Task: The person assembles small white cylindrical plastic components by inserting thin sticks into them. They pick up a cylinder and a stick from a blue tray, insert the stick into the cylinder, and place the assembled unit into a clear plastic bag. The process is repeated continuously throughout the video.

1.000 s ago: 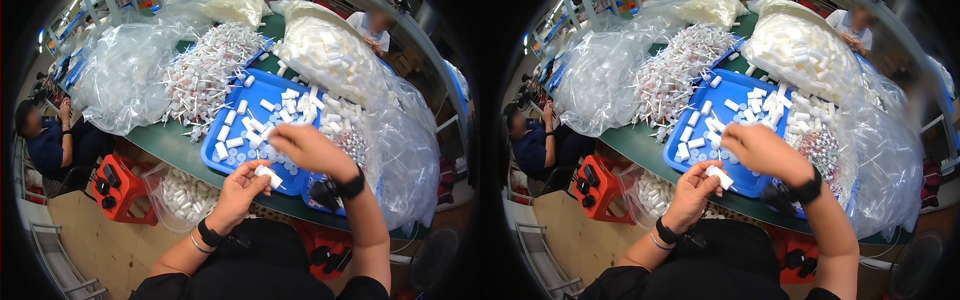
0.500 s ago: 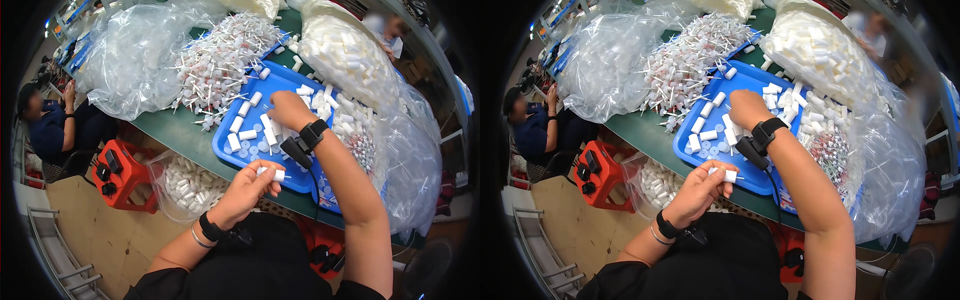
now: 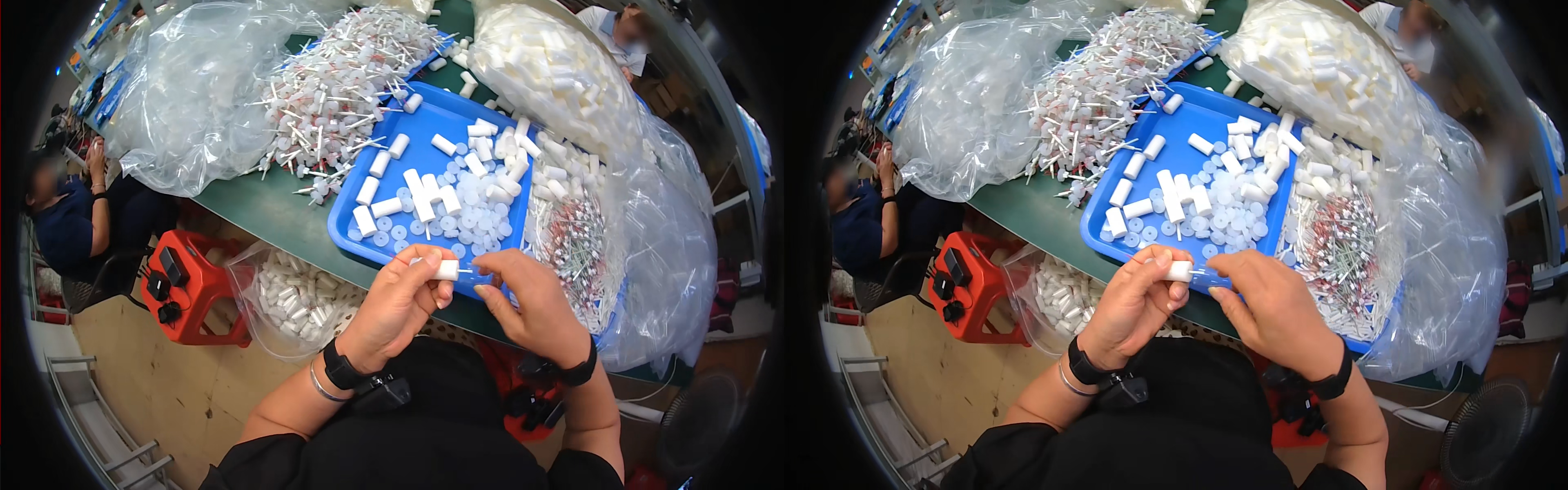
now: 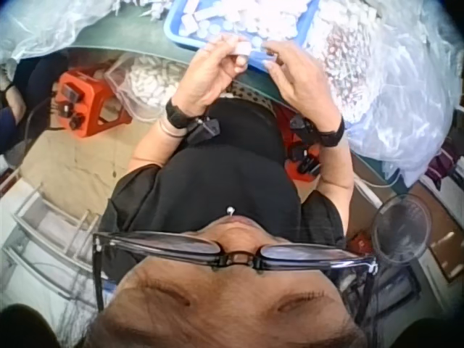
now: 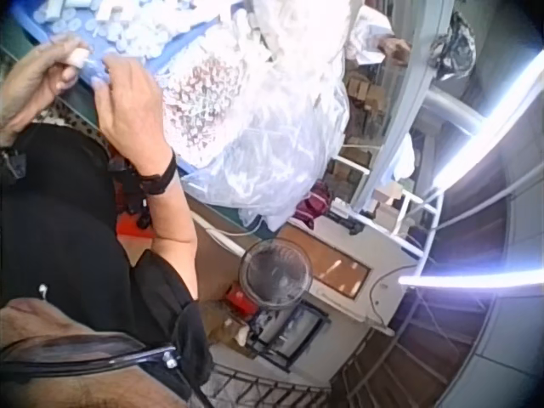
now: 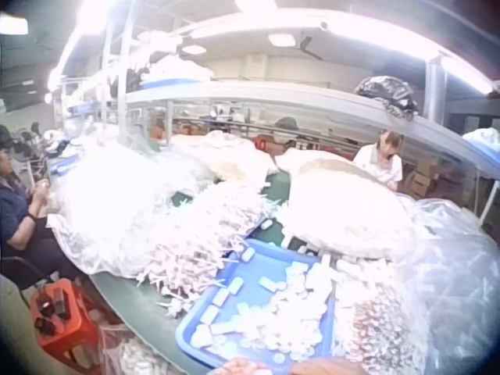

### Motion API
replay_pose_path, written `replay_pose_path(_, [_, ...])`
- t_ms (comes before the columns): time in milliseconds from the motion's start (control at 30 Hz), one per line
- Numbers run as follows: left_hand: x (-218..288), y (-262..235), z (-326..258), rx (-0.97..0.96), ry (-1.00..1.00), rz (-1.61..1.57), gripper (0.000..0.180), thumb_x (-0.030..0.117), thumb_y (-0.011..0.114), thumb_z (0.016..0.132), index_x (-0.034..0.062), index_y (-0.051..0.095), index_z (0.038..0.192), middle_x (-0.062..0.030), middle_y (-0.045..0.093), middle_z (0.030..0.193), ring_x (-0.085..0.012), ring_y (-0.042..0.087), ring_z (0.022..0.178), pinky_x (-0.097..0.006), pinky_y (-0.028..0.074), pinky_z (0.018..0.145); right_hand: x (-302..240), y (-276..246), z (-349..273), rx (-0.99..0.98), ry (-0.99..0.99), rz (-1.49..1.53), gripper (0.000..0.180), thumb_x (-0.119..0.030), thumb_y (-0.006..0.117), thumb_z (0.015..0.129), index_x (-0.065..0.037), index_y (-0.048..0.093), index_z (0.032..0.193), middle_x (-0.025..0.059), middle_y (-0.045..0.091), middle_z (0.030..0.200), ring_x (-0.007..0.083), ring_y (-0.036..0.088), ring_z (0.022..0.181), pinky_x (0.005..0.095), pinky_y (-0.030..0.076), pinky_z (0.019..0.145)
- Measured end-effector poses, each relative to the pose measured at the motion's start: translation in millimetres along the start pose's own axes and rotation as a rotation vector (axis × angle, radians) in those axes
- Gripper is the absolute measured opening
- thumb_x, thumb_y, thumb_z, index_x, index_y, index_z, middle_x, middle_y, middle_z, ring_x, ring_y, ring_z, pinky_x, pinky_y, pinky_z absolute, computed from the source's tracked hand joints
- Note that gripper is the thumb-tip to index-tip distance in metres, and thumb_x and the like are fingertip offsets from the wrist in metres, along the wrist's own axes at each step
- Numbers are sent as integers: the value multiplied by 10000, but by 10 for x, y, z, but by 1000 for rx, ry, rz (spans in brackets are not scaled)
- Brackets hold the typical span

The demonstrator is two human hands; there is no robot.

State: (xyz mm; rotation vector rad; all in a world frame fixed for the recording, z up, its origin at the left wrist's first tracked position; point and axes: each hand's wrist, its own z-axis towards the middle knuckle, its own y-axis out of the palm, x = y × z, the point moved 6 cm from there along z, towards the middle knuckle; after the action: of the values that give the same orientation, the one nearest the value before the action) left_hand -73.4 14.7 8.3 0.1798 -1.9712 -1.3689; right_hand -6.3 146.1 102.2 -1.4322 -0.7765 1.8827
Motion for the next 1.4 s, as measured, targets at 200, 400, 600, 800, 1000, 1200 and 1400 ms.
replay_pose_path(200, [-223,34,9,5,39,144,207,206,555,1070,26,558,1174,-53,622,1009,-104,602,833,-269,492,749,82,99,-244,137,59,63,283,-11,702,897,-3,611,1165,165,666,974,333,665,780,406,525,677])
replay_pose_path(400, [-311,86,-76,34,377,605,151,129,535,1066,34,540,1182,-61,574,1135,-96,579,919,-256,484,824,226,202,-417,222,169,219,251,-34,687,935,16,603,1166,163,678,995,285,688,794,364,534,697])
replay_pose_path(600, [-565,96,-85,-124,219,603,287,122,477,1064,32,517,1333,-74,543,1208,-142,543,1124,-312,444,989,192,223,-547,79,109,301,252,-37,683,938,-3,612,1177,161,689,1023,287,698,821,353,543,720])
replay_pose_path(800, [-536,311,-155,-289,163,606,419,154,442,1069,24,436,1468,-142,390,1579,-264,417,1437,-392,356,1172,234,350,-628,36,230,435,224,-44,643,965,-19,607,1185,162,696,1045,321,717,899,361,554,748])
replay_pose_path(1000, [-575,264,-73,-175,-113,171,563,340,277,1108,36,296,1581,-140,355,1615,-271,402,1454,-424,356,1183,142,342,-528,195,76,182,292,-71,679,937,-25,578,1207,155,682,991,351,694,904,398,554,710])
replay_pose_path(1200, [-690,201,-101,-143,-239,-231,486,253,397,1090,72,369,1540,-115,315,1638,-263,365,1473,-431,356,1185,73,336,-538,237,-145,-202,298,-85,733,872,-10,604,1131,145,661,897,317,669,761,404,518,609])
replay_pose_path(1400, [-780,173,-88,-151,-179,-423,320,254,467,1089,156,482,1394,-124,331,1618,-365,301,1498,-532,320,1220,32,503,-552,294,-59,-206,275,-105,735,876,3,611,1097,143,653,856,307,657,649,392,506,540])
